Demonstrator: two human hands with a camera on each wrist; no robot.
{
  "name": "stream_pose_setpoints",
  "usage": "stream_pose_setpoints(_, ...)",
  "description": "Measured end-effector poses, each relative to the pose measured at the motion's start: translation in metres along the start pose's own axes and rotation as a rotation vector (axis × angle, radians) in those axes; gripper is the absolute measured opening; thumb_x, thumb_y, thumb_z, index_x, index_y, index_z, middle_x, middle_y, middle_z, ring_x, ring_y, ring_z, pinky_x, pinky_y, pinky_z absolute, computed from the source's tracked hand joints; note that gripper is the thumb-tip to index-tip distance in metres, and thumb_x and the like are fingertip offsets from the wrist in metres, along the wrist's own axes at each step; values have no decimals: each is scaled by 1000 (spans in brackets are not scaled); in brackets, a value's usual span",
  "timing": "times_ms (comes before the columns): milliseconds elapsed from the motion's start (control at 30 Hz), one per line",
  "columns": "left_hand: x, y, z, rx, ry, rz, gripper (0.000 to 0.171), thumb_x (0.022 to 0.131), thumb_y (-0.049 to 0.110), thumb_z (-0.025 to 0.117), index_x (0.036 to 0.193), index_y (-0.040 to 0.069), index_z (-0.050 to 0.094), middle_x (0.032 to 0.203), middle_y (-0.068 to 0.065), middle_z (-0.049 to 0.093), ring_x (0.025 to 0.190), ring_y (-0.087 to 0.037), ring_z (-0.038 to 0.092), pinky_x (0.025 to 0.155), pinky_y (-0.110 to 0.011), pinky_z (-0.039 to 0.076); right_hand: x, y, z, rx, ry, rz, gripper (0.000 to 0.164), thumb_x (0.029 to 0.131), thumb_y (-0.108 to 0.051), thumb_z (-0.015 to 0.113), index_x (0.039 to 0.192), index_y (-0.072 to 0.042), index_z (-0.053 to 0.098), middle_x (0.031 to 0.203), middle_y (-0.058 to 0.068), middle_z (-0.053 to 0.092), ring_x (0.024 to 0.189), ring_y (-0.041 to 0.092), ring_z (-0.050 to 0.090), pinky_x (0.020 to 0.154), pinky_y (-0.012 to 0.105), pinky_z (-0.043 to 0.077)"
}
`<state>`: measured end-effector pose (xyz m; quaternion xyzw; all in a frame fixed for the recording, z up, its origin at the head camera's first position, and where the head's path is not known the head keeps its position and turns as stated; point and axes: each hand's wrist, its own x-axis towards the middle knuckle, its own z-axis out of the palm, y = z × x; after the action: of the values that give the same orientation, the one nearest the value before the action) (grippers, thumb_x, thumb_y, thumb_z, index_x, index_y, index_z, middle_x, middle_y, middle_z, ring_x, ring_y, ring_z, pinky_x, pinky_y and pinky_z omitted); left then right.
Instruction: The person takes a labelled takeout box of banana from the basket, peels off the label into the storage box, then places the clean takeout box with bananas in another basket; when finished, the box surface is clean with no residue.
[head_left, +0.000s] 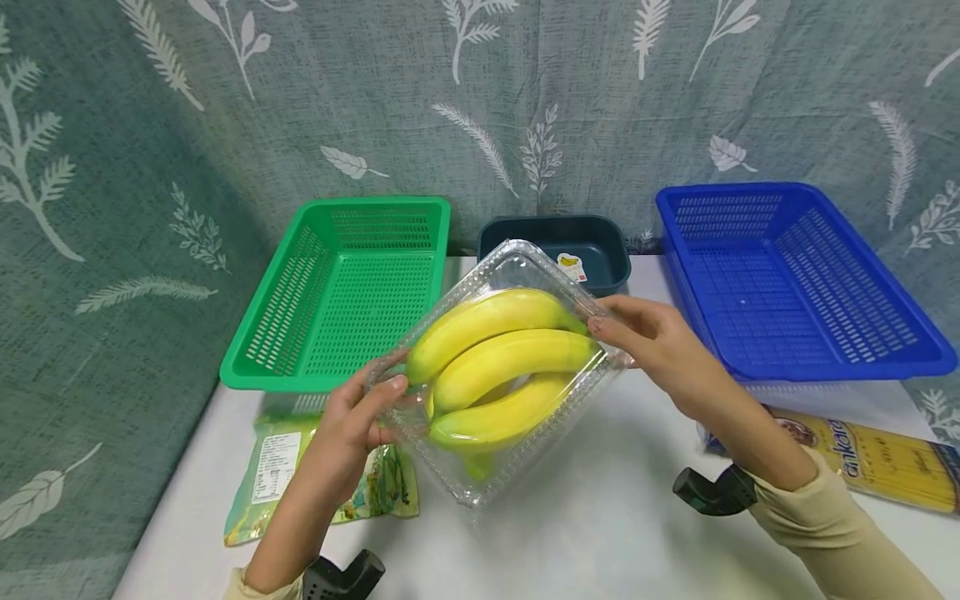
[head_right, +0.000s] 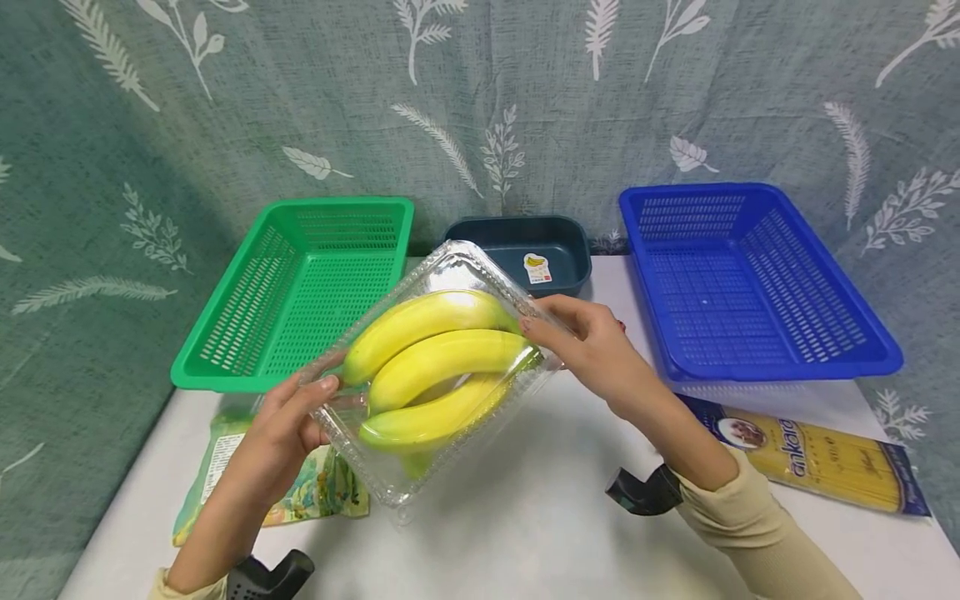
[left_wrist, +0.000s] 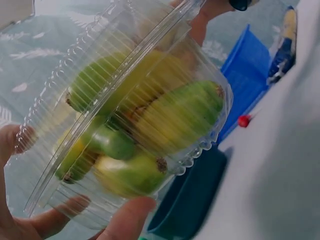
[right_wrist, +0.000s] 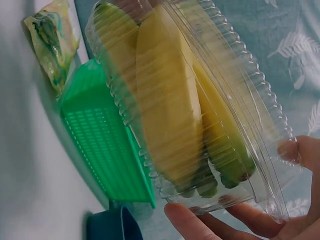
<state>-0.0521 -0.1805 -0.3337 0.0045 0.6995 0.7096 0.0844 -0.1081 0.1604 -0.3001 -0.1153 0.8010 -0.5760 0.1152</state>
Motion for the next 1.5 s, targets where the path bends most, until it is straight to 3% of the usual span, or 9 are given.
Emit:
stream_pose_setpoints(200, -1, 4, -10, -56, 20, 23, 52, 104, 19, 51, 150, 1, 38, 142, -21, 44, 105, -19, 68, 72, -34, 60, 16, -9, 7, 30, -8, -7, 44, 101, -31, 58, 134, -3, 59, 127, 14, 62, 114, 28, 58, 91, 51, 50)
stream_pose_setpoints(400, -1, 7, -18, -94, 42, 64, 50, 105, 20, 49, 149, 0, 37, 137, -19, 46, 105, -20, 68, 73, -37, 60, 32, -21, 15, 82, -15, -48, 43, 100, -27, 59, 133, 1, 59, 137, 13, 56, 125, 27, 52, 98, 55, 48)
stream_pose_setpoints(600, 0, 10, -26, -136, 79, 103, 49, 105, 19, 48, 148, -2, 37, 128, -12, 56, 103, -20, 69, 73, -35, 60, 50, -32, 21, 99, -44, -80, 36, 102, -25, 59, 126, 1, 60, 136, 11, 57, 124, 25, 52, 99, 49, 49)
stream_pose_setpoints(800, 0, 13, -36, -158, 108, 111, 52, 105, 22, 49, 150, -1, 35, 129, -15, 54, 105, -23, 69, 77, -38, 59, 73, -44, 24, 39, -83, -126, 34, 101, -25, 61, 126, -2, 65, 129, 10, 59, 116, 23, 57, 91, 42, 54)
stream_pose_setpoints(1233, 4, 17, -65, -188, 220, 116, 42, 105, 26, 52, 143, 10, 47, 124, -7, 59, 105, -20, 67, 73, -30, 59, 133, -66, 53, 107, -148, -71, 33, 101, -24, 61, 125, -1, 64, 133, 11, 54, 121, 23, 54, 84, 38, 57)
stream_pose_setpoints(1367, 5, 15, -76, -244, 223, 118, 37, 104, 24, 52, 139, 12, 51, 123, -7, 59, 104, -20, 67, 71, -29, 59, 145, -70, 63, 125, -161, -66, 33, 101, -24, 61, 125, 0, 64, 141, 10, 49, 129, 23, 49, 85, 36, 57)
stream_pose_setpoints(1500, 5, 15, -85, -289, 224, 131, 32, 105, 22, 52, 135, 14, 55, 122, -8, 55, 103, -21, 67, 72, -29, 58, 156, -71, 74, 151, -164, -64, 32, 101, -23, 61, 123, 0, 65, 135, 11, 52, 126, 23, 51, 84, 35, 57)
